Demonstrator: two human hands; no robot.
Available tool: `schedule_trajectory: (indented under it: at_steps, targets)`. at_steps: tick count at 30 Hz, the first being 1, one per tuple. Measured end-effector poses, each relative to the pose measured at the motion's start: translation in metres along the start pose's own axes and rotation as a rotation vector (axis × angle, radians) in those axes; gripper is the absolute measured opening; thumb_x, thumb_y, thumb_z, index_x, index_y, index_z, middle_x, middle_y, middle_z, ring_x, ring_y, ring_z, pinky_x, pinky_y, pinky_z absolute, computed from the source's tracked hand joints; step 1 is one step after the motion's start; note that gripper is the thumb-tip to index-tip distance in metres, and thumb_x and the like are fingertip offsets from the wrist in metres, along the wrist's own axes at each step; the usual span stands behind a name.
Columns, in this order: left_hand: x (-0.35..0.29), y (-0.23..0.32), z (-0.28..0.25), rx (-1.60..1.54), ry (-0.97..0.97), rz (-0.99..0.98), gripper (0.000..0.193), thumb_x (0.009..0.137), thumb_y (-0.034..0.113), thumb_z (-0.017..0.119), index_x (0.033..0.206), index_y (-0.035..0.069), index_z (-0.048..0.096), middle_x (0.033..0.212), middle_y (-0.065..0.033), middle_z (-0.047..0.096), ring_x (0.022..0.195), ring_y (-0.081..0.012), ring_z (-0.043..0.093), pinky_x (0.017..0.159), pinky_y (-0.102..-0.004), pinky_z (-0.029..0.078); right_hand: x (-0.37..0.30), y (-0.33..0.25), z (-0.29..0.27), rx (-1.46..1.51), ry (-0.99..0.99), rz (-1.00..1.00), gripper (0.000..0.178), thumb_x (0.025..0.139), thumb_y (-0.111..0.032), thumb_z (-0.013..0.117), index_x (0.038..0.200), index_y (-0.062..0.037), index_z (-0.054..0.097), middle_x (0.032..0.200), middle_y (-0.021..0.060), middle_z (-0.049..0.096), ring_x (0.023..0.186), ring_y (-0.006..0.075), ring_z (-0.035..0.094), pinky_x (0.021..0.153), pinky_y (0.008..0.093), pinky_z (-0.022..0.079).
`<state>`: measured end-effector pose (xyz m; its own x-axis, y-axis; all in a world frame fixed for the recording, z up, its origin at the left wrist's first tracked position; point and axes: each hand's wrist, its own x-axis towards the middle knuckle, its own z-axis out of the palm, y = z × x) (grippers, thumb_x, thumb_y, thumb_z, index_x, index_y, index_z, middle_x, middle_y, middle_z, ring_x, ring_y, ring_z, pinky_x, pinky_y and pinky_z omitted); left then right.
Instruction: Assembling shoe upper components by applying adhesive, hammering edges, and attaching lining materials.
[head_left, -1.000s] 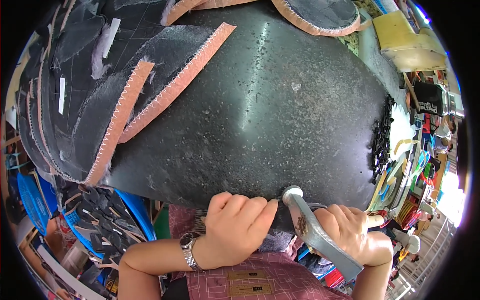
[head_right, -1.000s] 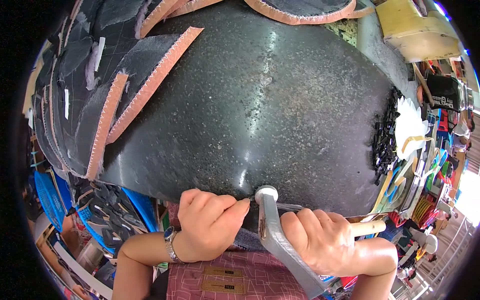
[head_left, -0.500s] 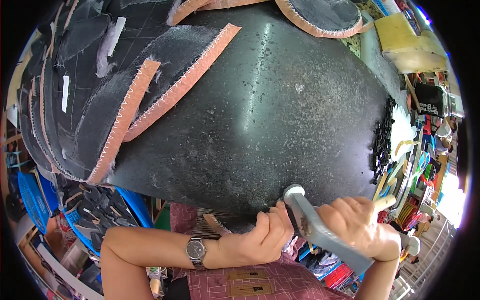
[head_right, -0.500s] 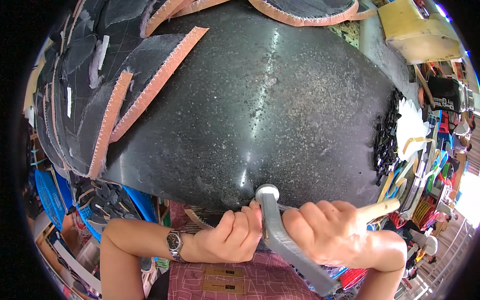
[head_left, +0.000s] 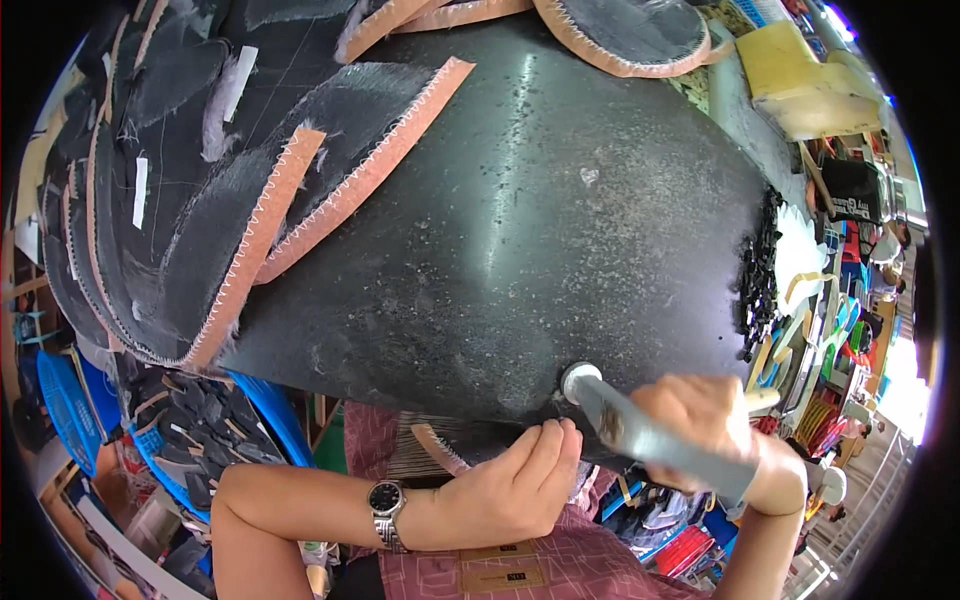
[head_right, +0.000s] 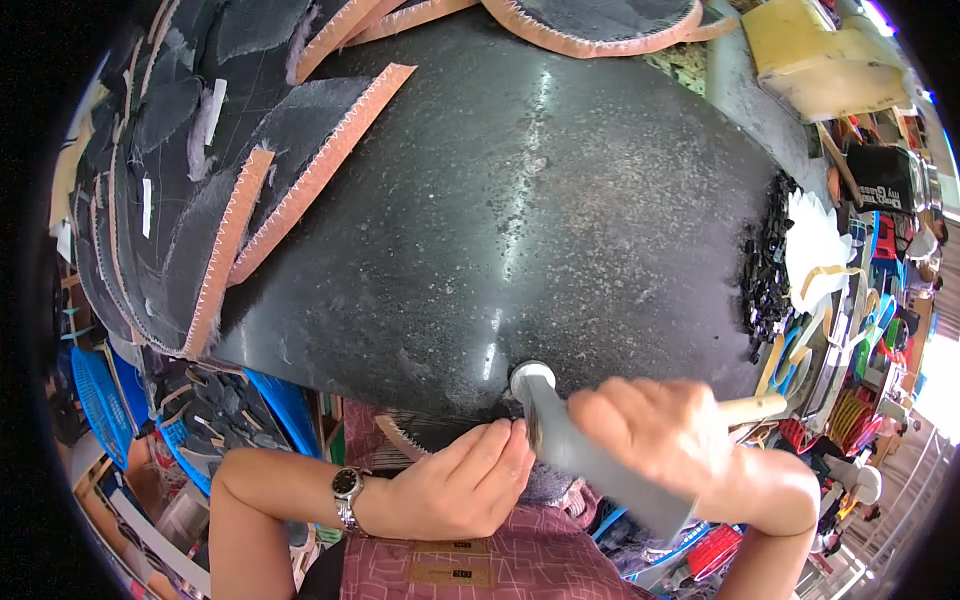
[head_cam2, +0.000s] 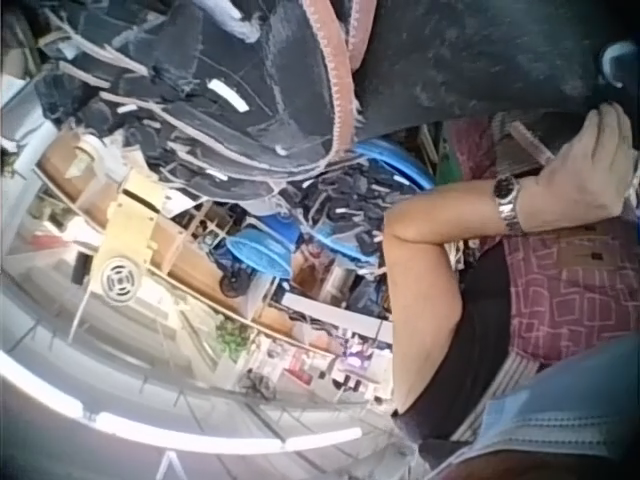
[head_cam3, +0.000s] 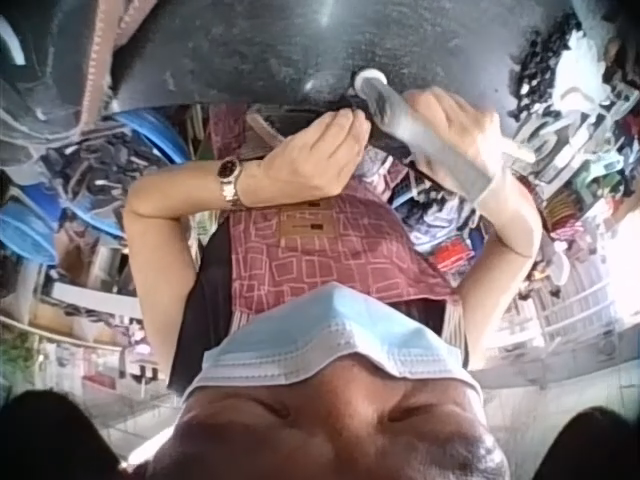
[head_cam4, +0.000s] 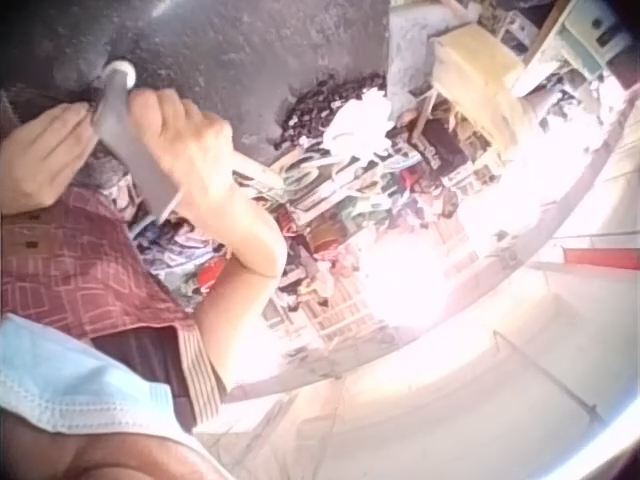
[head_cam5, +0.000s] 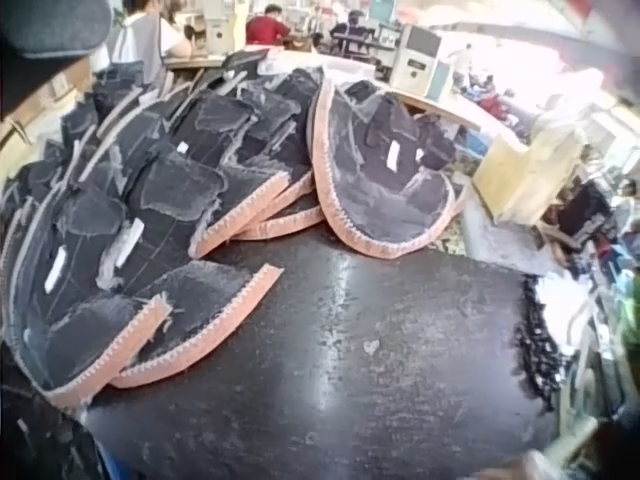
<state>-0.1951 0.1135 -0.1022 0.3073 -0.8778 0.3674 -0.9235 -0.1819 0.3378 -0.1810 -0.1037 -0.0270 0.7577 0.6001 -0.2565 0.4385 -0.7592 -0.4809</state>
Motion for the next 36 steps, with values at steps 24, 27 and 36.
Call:
schedule_trajectory:
  at_steps: [24,27,36]
  targets:
    - [0.305,-0.238,-0.077,-0.234,0.236,-0.147,0.087,0.068,0.025,0.076,0.136,-0.002,0.029,0.126,-0.0228,0.048,0.119,-0.0341,0.045,0.098,-0.0377,0.038,-0.018,0.108,-0.116,-0.147,1.130,0.410,0.021,0.088,-0.019,0.058,0.097,-0.0005,0.065,0.075,0.0118,0.064,0.066,0.0190,0.059,0.064,0.0316,0.047]
    - [0.334,-0.317,-0.059,0.537,0.327,-0.024,0.056,0.074,0.025,0.069,0.120,0.000,0.048,0.116,-0.0212,0.057,0.110,-0.0299,0.053,0.092,-0.0377,0.042,0.034,0.143,-0.102,0.022,0.938,0.452,0.030,0.086,-0.032,0.058,0.084,-0.0045,0.068,0.074,0.0186,0.063,0.071,0.0345,0.062,0.064,0.0420,0.048]
    - [0.213,-0.216,-0.145,0.629,0.431,0.383,0.015,0.065,0.007,0.062,0.080,0.008,0.060,0.083,-0.0036,0.056,0.077,-0.0210,0.058,0.062,-0.0314,0.049,0.065,0.148,-0.069,-0.193,0.761,0.585,0.025,0.087,-0.029,0.052,0.082,-0.0103,0.068,0.071,0.0179,0.062,0.068,0.0364,0.062,0.061,0.0460,0.048]
